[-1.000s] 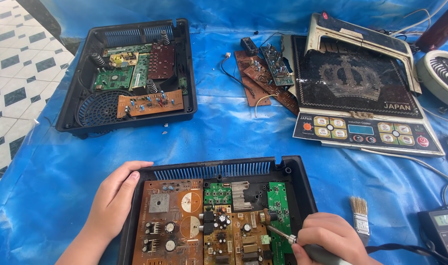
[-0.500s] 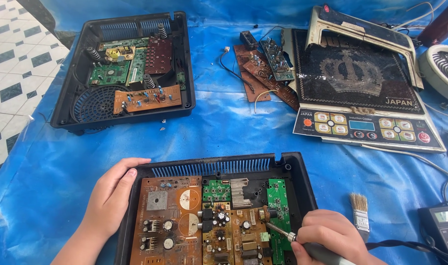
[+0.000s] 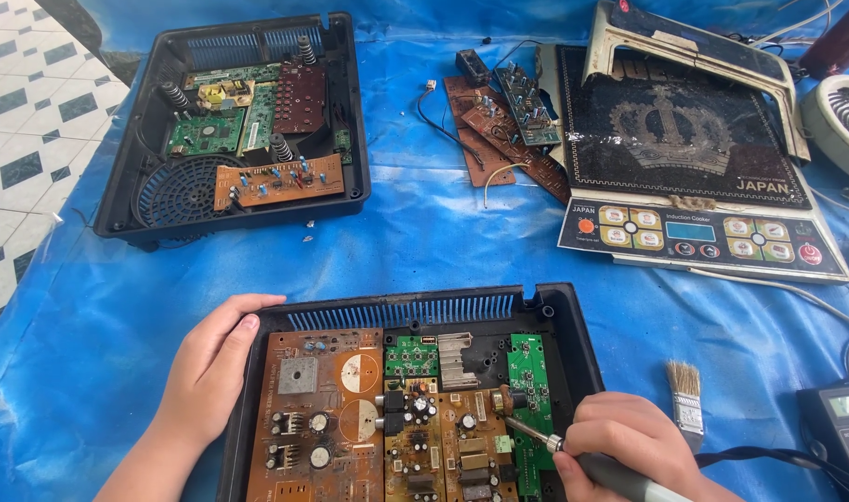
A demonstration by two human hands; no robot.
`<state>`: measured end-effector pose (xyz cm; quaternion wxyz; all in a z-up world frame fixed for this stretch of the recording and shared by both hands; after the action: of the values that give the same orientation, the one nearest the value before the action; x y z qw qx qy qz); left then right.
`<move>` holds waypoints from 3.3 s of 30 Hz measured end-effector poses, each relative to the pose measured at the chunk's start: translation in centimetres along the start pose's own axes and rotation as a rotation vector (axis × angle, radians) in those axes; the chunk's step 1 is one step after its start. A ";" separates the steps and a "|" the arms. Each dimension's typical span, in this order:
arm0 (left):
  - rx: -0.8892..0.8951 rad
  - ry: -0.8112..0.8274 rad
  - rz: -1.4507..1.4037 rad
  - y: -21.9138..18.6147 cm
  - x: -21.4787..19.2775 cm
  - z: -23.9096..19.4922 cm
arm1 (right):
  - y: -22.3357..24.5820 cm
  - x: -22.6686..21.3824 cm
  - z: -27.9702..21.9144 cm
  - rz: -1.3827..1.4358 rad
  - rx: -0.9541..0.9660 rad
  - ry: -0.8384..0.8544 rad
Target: The person uses a screwdriver to work on a circuit board inside a black plastic casing. They repeatedly tighten and loosen screws on the board while holding the casing steady with their other hand. Other electronic components and tools are visible on the blue tarp-covered table.
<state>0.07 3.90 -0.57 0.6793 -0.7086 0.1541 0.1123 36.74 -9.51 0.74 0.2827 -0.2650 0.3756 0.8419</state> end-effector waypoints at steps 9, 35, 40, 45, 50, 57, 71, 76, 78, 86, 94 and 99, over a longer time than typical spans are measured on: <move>0.015 0.004 0.009 0.1 0.0 0.0 | 0.0 0.1 -0.1 0.012 0.016 -0.001; 0.016 0.006 -0.004 0.2 0.0 0.1 | 0.3 0.0 0.2 0.021 0.002 -0.009; 0.013 0.006 -0.003 0.2 0.0 0.0 | 0.2 -0.2 0.0 0.001 0.065 -0.017; 0.002 0.011 -0.004 -0.4 0.1 -0.1 | 0.8 -0.4 0.3 -0.030 -0.004 -0.058; -0.039 0.001 -0.002 -0.3 0.1 0.0 | 0.5 -0.1 -0.8 -0.107 -0.243 -0.007; -0.082 0.002 -0.017 -0.5 0.1 0.0 | -0.2 0.0 -2.2 -0.183 -0.299 -0.008; 0.001 0.010 -0.027 -0.5 -0.1 -0.1 | -1.7 0.8 -1.6 -0.270 -0.081 0.222; -0.003 0.004 0.020 -0.7 0.0 -0.1 | -2.1 0.9 -1.3 0.291 0.943 0.486; 0.002 -0.003 0.005 -0.8 0.2 0.0 | -1.4 -0.1 -1.6 0.050 0.571 0.510; 0.040 -0.032 0.003 -0.9 0.2 -0.1 | 0.2 -0.5 -1.2 -0.194 -0.111 0.053; 0.151 -0.007 -0.025 -1.0 0.0 -0.3 | -1.2 -0.7 -1.2 -0.011 -0.218 -0.389; 0.133 -0.004 -0.017 -1.3 0.0 -0.7 | 0.7 -6.0 1.0 0.333 0.057 -0.470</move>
<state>0.57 3.24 0.65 0.7261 -0.6631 0.1535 0.0974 40.25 -10.77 5.64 0.2273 0.0107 0.3615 0.9042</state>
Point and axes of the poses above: each hand's wrist, its own z-axis towards the middle knuckle, its own x-axis out of the palm, y = z × x, the point moved 4 cm from there along z, towards the middle knuckle, and after that the axes turned 14 degrees about -z, right-handed, at the moved point
